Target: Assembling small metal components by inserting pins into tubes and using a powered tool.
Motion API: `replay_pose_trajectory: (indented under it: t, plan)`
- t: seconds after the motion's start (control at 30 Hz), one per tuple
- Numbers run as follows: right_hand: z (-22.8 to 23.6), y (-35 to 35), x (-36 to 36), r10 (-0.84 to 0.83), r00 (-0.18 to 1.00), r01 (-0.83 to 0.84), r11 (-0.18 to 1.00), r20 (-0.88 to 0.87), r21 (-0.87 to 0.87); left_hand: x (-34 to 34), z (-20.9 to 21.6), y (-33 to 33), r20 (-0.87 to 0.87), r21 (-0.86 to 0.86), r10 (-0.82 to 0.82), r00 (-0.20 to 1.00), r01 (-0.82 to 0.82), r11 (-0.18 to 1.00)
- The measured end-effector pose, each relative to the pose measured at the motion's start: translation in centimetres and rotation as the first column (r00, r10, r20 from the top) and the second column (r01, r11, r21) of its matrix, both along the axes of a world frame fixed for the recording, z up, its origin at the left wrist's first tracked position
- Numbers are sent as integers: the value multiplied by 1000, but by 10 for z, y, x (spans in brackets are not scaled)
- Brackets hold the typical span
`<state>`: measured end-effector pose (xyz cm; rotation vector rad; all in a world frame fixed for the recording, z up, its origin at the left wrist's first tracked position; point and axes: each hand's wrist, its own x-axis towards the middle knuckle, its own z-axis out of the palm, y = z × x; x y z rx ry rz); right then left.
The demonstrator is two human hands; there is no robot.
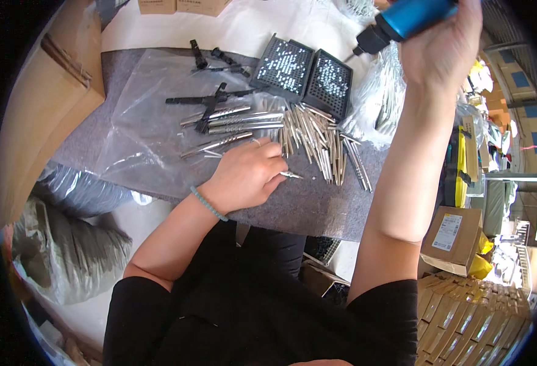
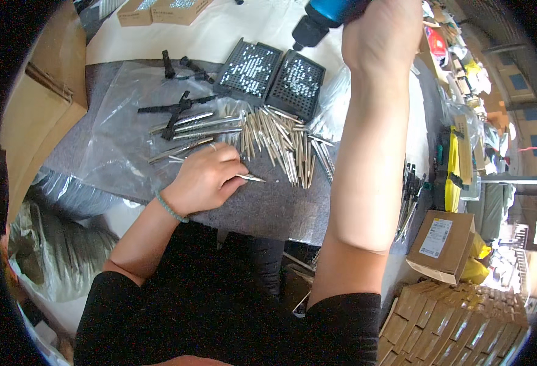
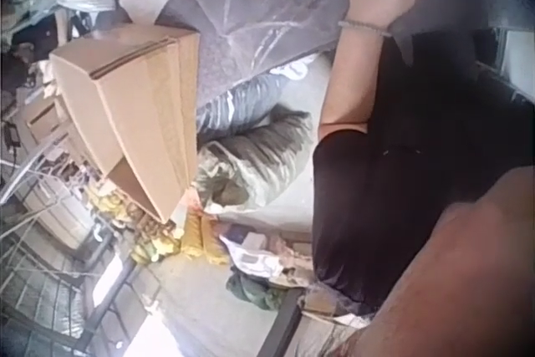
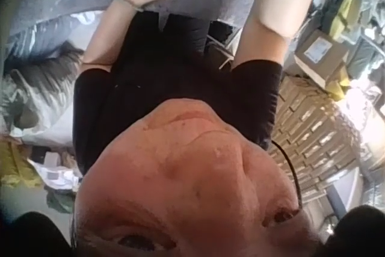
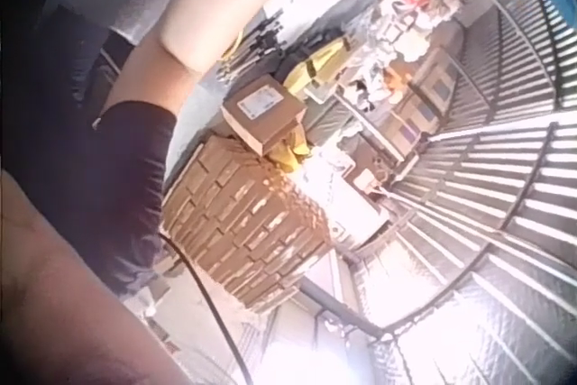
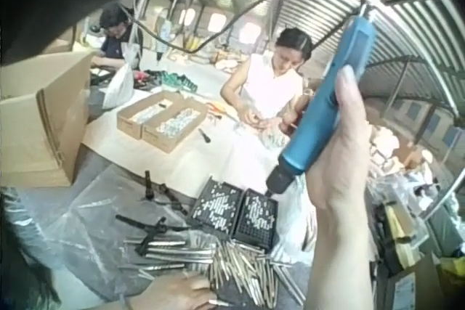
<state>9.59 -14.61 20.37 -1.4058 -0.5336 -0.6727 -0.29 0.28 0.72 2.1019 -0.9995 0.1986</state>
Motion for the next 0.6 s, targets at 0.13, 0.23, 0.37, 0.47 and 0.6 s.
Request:
replay_pose_trajectory:
  t: [0.13,0.23,0.37,0.47,0.6]
  plan:
    - [3,13,8,119,988,-110,990,-99,87,0,-1,3,-8,4,8,1000,-8,1000]
    - [-42,-102,81,782,605,-736,621,-149,269,2,7,-5,3,-18,-29,1000,29,999]
    - [-117,-80,53,-545,811,111,505,-216,-856,4,4,-3,-1,-33,-18,1000,18,999]
    - [-129,-56,-12,-577,814,-6,107,-67,-994,1,1,3,-10,-42,-11,1000,11,999]
    - [-160,-56,-41,-514,842,258,115,165,-959,1,4,1,-24,4,-3,1000,3,1000]
